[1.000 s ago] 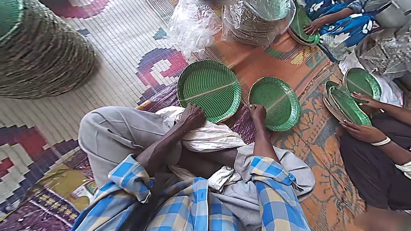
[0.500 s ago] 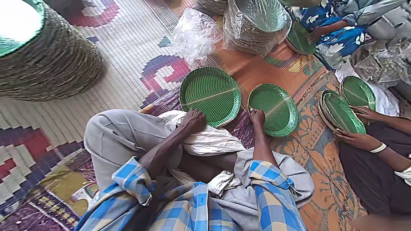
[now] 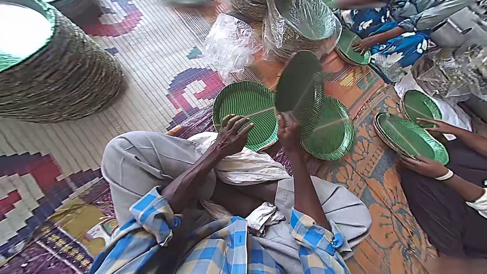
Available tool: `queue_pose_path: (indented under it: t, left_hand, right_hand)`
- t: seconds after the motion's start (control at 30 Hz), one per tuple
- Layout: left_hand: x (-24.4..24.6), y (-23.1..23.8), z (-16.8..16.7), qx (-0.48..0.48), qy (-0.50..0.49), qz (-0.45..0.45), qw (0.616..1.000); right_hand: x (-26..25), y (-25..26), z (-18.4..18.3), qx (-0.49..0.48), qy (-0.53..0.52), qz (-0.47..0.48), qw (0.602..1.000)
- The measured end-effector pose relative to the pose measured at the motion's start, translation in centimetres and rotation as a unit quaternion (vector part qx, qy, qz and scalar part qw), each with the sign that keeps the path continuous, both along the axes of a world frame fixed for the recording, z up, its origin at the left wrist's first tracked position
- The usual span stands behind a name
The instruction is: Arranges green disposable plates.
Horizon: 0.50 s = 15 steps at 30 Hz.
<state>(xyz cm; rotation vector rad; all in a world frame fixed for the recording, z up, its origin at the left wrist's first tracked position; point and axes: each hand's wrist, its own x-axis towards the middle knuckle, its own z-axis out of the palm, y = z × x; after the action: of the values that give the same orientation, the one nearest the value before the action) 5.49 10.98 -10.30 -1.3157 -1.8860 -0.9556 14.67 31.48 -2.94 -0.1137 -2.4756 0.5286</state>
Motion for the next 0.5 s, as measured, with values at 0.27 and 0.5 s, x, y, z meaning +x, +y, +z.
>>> queue_pose_path:
  t: [0.27, 0.5]
  left_hand:
    - [-0.4, -0.2, -1.1, -0.488, -0.293, -0.005, 0.822]
    - [-0.2, 0.5, -0.6, -0.495, -0.298, -0.005, 0.816]
  right_hand:
    - [-0.2, 1.0, -5.8, -0.058, -0.265, -0.027, 0.962]
    - [1.3, 7.5, -4.7, -0.052, -0.132, -0.209, 0.968]
